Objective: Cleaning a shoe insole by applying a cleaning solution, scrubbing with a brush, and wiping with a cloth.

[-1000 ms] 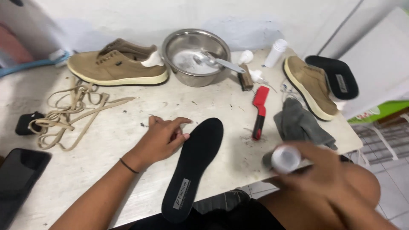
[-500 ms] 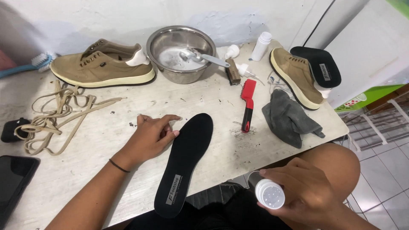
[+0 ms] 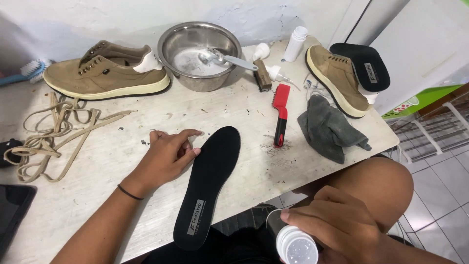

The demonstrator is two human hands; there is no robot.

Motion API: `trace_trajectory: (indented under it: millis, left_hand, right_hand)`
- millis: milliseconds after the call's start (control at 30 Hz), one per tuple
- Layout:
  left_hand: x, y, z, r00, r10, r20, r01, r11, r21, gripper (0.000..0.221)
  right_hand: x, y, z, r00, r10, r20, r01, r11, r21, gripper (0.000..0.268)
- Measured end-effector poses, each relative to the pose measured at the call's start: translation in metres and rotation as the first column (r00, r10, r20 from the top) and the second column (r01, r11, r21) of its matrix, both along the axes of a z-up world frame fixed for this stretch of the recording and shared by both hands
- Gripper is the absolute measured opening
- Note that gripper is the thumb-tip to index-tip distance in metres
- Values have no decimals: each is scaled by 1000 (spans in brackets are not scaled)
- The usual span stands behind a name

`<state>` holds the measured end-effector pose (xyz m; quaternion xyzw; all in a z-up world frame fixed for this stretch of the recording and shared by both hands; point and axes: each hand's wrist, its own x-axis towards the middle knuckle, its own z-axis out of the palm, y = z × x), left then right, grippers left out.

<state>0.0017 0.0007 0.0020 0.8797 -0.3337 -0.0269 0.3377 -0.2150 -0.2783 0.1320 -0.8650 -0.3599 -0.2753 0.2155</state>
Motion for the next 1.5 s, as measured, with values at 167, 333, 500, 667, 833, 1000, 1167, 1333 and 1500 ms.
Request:
trace_trajectory:
  millis: [167, 333, 500, 667, 833, 1000, 1167, 1333, 1500]
  left_hand:
    - [2, 1, -3, 1000, -6, 19, 6, 1000, 3, 34]
    - [1, 0, 0, 1000, -4, 9, 4, 1000, 13, 36]
    - [0, 0, 1, 1000, -1, -8, 1, 1000, 28, 35]
    - [-1, 0, 3, 1000, -1, -26, 1, 1000, 28, 35]
    - [-5, -2, 15, 1000, -7, -6, 7, 1000, 14, 34]
    - [-12, -7, 39, 981, 72, -181, -44, 987, 153, 46]
    - [-12, -7, 39, 980, 73, -186, -45, 987, 152, 46]
    - [-12, -7, 39, 983, 60, -172, -35, 989, 145, 46]
    - [-13, -6, 38, 981, 60, -182, -35, 989, 141, 46]
  right_hand:
    - [0, -3, -1, 999, 10, -35, -11, 1000, -26, 42]
    - [-1, -8, -6, 999, 19, -39, -21, 999, -49, 41]
    - [-2, -9, -6, 998, -23, -54, 20, 998, -55, 41]
    - [14, -47, -40, 822, -405, -401, 314, 909, -274, 55]
    - [43, -75, -63, 470, -592, -655, 780, 626, -6, 59]
    - [63, -98, -87, 484, -680, -550, 816, 578, 3, 55]
    - [62, -99, -86, 519, -676, -523, 815, 575, 66, 57]
    - [63, -97, -90, 528, -707, -471, 810, 585, 31, 52]
    - [62, -104, -93, 493, -720, -488, 839, 541, 49, 55]
